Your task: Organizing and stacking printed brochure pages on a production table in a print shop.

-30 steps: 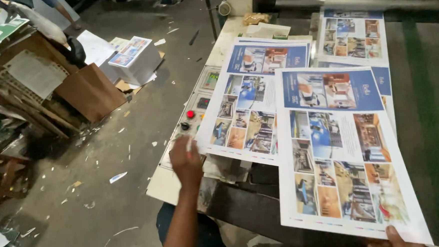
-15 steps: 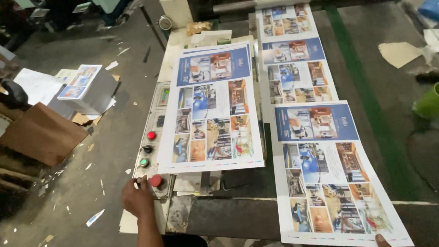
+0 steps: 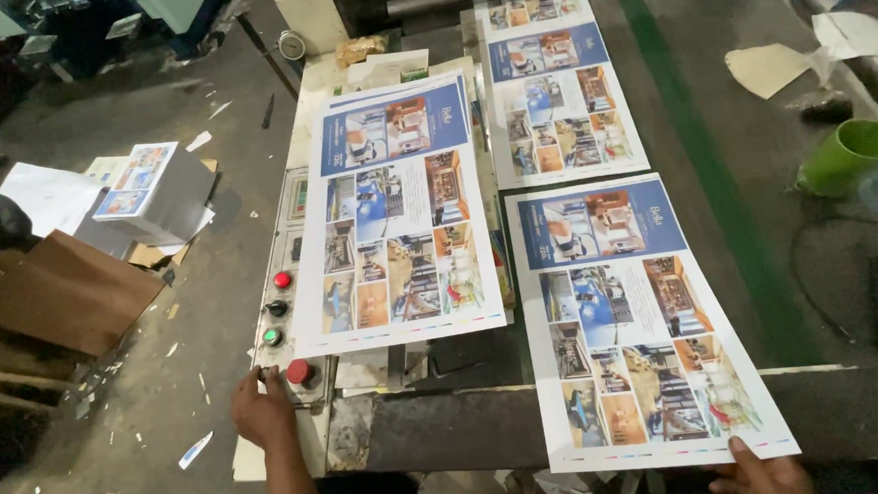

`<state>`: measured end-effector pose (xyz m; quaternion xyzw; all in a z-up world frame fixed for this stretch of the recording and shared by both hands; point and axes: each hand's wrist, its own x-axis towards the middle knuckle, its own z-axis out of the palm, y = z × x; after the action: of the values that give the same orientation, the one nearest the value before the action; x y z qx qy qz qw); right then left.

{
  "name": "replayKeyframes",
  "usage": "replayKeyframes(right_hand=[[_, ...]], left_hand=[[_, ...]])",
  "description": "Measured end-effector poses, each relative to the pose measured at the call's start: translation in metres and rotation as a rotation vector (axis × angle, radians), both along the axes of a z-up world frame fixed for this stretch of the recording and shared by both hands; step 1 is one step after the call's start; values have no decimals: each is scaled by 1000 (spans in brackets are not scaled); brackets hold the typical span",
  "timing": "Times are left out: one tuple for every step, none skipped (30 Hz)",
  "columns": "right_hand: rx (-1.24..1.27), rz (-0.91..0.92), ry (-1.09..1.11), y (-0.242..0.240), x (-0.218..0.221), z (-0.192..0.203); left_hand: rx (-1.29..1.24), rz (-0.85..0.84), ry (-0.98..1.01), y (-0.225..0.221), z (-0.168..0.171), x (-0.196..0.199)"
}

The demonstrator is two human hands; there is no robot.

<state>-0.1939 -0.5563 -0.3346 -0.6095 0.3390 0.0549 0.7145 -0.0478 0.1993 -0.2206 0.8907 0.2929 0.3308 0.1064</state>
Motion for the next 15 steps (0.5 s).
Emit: replayKeyframes(right_hand=[[1, -2, 1, 6, 1, 4], [-6, -24, -17, 12, 2, 7], [-14, -45, -35, 18, 4, 11], [-15, -48, -35, 25, 11, 23], [-34, -36, -42, 32, 17, 34], [-51, -26, -48, 41, 25, 45], [-51, -31, -49, 48, 33, 54], [-46, -9, -82, 53, 43, 63], [-41, 14, -115, 59, 53, 72], [-43, 16, -120, 66, 68, 84], [-46, 19, -138, 74, 82, 96], [-48, 23, -157, 81, 98, 108], [-50, 25, -164, 80, 111, 107], [-17, 15, -159, 77, 124, 107], [16, 6, -153, 75, 137, 106]], left_hand=[[1, -2, 1, 0, 3, 0], [-53, 3, 34, 1, 7, 0], [-108, 9, 67, 1, 10, 0], [-109, 6, 66, 4, 10, 1], [24, 24, -49, 7, 9, 2], [158, 40, -164, 11, 9, 5], [157, 35, -166, -14, 42, 3], [176, -9, -206, -39, 75, 0], [194, -54, -246, -64, 109, -4], [191, -51, -250, -84, 124, 0], [154, -250, -260, -104, 140, 2], [117, -450, -272, -124, 156, 5], [117, -447, -278, -143, 168, 7], [27, -617, -169, -162, 179, 9], [-62, -786, -58, -182, 190, 10]])
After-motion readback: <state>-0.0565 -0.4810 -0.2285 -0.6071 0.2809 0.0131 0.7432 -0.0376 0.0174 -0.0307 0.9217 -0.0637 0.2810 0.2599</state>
